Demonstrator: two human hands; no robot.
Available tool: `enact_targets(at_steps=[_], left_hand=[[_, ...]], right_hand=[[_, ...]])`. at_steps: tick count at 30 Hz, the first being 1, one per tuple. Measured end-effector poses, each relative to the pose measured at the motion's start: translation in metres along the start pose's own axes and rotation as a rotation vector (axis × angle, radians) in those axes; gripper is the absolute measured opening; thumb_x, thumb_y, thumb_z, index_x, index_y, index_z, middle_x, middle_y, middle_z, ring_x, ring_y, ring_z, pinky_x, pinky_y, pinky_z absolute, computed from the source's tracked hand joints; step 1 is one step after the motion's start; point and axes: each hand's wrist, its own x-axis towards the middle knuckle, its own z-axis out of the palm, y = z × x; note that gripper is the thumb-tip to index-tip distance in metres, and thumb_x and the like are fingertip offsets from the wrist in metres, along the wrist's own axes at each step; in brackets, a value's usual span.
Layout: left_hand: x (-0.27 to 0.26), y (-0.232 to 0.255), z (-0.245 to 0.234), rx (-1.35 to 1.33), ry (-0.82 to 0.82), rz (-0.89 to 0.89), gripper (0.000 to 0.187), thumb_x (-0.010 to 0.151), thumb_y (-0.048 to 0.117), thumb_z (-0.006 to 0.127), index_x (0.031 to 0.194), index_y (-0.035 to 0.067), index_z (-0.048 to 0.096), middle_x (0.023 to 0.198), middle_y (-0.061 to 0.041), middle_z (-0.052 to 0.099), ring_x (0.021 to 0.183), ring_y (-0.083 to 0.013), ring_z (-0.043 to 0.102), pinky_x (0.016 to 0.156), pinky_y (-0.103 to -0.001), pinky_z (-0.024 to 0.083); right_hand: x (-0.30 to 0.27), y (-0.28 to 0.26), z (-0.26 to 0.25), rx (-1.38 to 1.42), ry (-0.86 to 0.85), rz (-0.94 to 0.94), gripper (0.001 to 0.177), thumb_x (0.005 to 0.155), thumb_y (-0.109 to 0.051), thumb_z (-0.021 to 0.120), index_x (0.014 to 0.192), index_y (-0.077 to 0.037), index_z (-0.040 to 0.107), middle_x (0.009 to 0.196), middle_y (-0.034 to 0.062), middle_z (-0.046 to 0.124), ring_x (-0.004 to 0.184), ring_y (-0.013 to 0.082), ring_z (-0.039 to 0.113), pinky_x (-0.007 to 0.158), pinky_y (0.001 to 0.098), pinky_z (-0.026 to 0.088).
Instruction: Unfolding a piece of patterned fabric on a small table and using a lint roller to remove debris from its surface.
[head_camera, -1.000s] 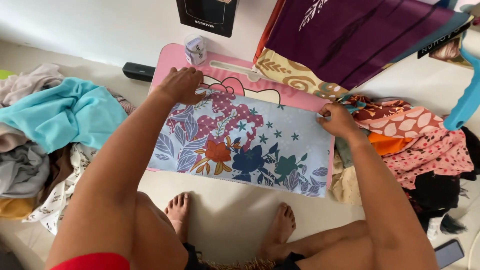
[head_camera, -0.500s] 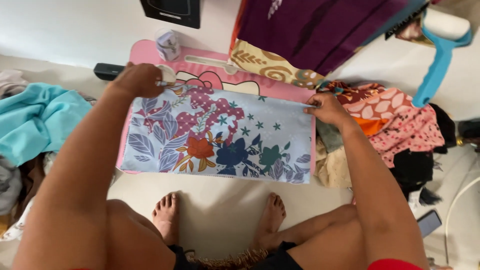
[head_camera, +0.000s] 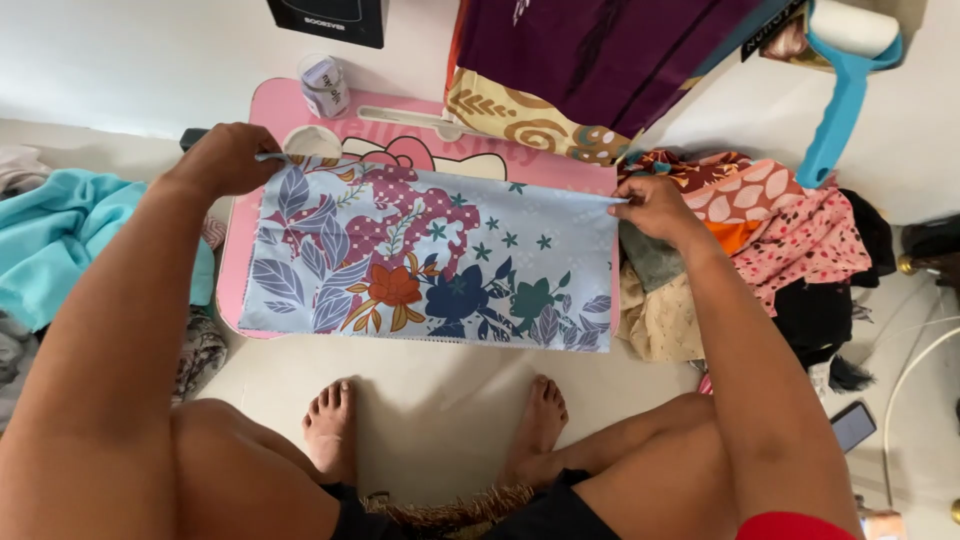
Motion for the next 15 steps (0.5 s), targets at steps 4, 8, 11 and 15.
enact_targets(at_steps=[4, 8, 11, 15], left_hand=[[-0.01, 0.007, -0.006, -0.066, -0.015, -0.004, 0.034, 0.1, 0.019, 0.069, 0.128, 0.002, 0.075, 0.122, -0.023, 0.075, 0.113, -0.0451, 0.069, 0.094, -0.052, 0.056], [-0.015, 0.009, -0.008, -0.051, -0.015, 0.001, 0.034, 0.099, 0.017, 0.069, 0.128, 0.001, 0.075, 0.122, -0.024, 0.075, 0.113, -0.0454, 0.07, 0.093, -0.052, 0.056], [-0.018, 0.013, -0.01, -0.055, -0.012, -0.002, 0.034, 0.1, 0.017, 0.069, 0.129, 0.001, 0.074, 0.122, -0.024, 0.075, 0.112, -0.0444, 0.07, 0.093, -0.051, 0.056], [-0.018, 0.015, -0.01, -0.066, -0.009, 0.022, 0.033, 0.1, 0.015, 0.069, 0.127, -0.002, 0.075, 0.121, -0.027, 0.074, 0.111, -0.0476, 0.07, 0.091, -0.052, 0.057]], right_hand=[[-0.001, -0.004, -0.001, 0.048, 0.003, 0.034, 0.02, 0.08, -0.021, 0.084, 0.098, -0.018, 0.078, 0.088, 0.0029, 0.077, 0.075, 0.0146, 0.066, 0.069, 0.0298, 0.051], [-0.002, -0.008, -0.003, 0.11, 0.012, 0.048, 0.018, 0.081, -0.017, 0.084, 0.097, -0.014, 0.078, 0.091, 0.0064, 0.077, 0.072, 0.0154, 0.067, 0.063, 0.0303, 0.055], [-0.014, -0.023, -0.003, 0.264, 0.028, 0.072, 0.022, 0.082, -0.007, 0.081, 0.102, -0.004, 0.075, 0.09, 0.0148, 0.074, 0.073, 0.0189, 0.068, 0.066, 0.0276, 0.06], [-0.008, -0.018, 0.01, 0.371, 0.028, 0.061, 0.028, 0.081, -0.004, 0.083, 0.106, 0.003, 0.072, 0.092, 0.0197, 0.071, 0.072, 0.0224, 0.069, 0.065, 0.0317, 0.063]])
